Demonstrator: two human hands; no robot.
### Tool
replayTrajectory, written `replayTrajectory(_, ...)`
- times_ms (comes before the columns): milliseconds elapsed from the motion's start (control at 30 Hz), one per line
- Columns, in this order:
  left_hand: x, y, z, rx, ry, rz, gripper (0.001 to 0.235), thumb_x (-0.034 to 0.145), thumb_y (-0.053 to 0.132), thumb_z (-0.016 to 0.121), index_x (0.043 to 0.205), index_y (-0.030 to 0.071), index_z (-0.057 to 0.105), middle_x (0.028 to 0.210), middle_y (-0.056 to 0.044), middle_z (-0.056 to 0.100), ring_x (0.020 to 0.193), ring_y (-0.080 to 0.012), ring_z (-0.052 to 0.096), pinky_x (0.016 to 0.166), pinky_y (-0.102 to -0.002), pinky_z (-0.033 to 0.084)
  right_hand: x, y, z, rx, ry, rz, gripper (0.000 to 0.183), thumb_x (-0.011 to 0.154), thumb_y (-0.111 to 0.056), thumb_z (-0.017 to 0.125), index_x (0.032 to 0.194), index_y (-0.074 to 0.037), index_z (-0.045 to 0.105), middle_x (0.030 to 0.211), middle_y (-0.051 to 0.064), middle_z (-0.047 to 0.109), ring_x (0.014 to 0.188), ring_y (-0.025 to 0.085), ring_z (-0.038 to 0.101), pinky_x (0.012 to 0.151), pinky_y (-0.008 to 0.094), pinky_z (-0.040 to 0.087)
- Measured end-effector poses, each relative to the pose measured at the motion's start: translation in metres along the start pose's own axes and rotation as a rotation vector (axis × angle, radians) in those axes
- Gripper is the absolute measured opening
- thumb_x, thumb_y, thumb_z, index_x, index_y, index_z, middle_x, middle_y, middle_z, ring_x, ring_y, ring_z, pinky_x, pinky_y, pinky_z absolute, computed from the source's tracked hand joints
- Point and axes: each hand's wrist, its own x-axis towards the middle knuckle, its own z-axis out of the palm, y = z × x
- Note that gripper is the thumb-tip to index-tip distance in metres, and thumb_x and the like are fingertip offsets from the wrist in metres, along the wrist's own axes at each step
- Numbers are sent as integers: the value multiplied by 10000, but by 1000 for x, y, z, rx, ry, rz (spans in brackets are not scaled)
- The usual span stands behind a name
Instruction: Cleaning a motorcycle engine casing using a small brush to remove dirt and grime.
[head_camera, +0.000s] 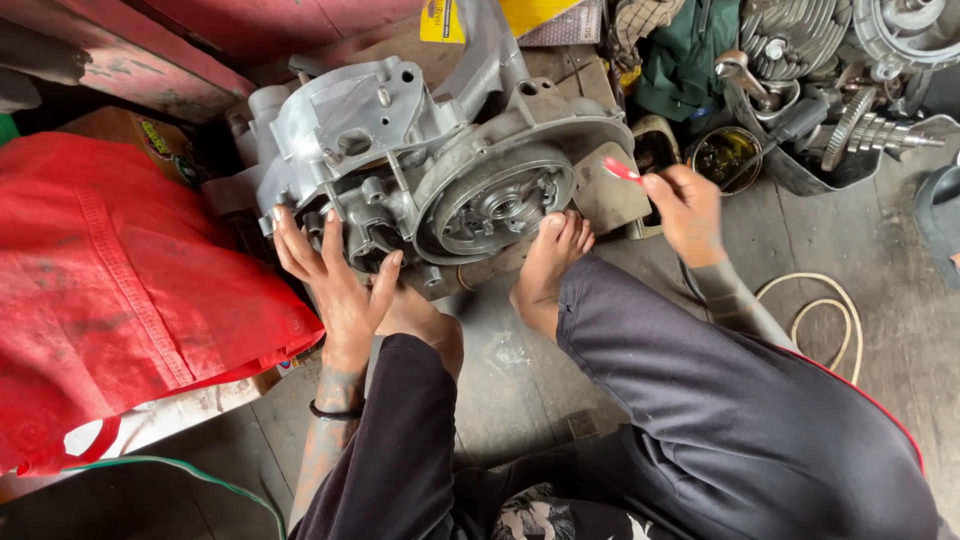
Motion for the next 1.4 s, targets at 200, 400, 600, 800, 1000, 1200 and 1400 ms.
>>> replayTrajectory(200, 2, 3, -2, 6, 11, -12, 887, 970, 581, 738, 1580, 37, 394, 1646, -338, 65, 1510, -523, 53, 1192, -546, 328, 6, -28, 14, 195, -214, 274, 277, 1086, -256, 656, 856, -102, 670, 589, -14, 476, 591, 81, 444, 528, 249, 355)
replayTrajectory(400, 2, 3, -1, -5, 4, -17, 877, 979, 570, 743, 1582, 34, 397, 1653, -332, 60, 1516, -519, 47, 1197, -542, 322, 2, -18, 5, 251, -195, 401, 316, 1112, -316, 611, 905, -86, 675, 601, 14, 483, 572, 82, 451, 558, 231, 416)
replayTrajectory(600, 2, 3, 0, -6, 15, -21, 876, 973, 558, 752, 1575, 25, 404, 1647, -341, 64, 1510, -527, 43, 1198, -551, 323, 11, -22, -11, -45, -306, 329, 351, 1089, -286, 695, 905, 11, 671, 594, 174, 510, 549, 235, 506, 503, 385, 400)
replayTrajectory(800, 1, 8, 2, -6, 26, -14, 884, 987, 585, 746, 1582, 30, 401, 1662, -319, 41, 1528, -504, 30, 1204, -559, 329, -9, -36, 8, 259, -203, 338, 206, 1086, -234, 640, 990, -56, 682, 564, 49, 487, 575, 115, 512, 534, 251, 457)
replayTrajectory(1000, 0, 7, 0, 19, 50, 27, 839, 1005, 577, 727, 1537, -3, 437, 1646, -350, 63, 1513, -522, 41, 1224, -618, 168, -41, -7, 3, 38, -210, 282, 229, 1079, -262, 655, 1015, -47, 697, 627, 175, 562, 579, 256, 540, 548, 418, 437)
replayTrajectory(1200, 0, 14, -4, 19, 76, 59, 793, 1011, 529, 754, 1506, -19, 466, 1638, -357, 92, 1502, -535, 59, 1216, -643, 124, -43, -38, 23, 326, -33, 254, 162, 1087, -207, 563, 1055, -71, 645, 667, 74, 519, 602, 164, 533, 554, 273, 468)
replayTrajectory(1400, 3, 21, -8, 19, 45, 45, 744, 1023, 451, 758, 1520, -4, 441, 1658, -325, 65, 1520, -512, 40, 1224, -638, 94, -74, -46, 64, 391, -25, 240, 234, 1091, -231, 516, 1016, -52, 648, 638, 82, 549, 565, 188, 554, 529, 317, 448)
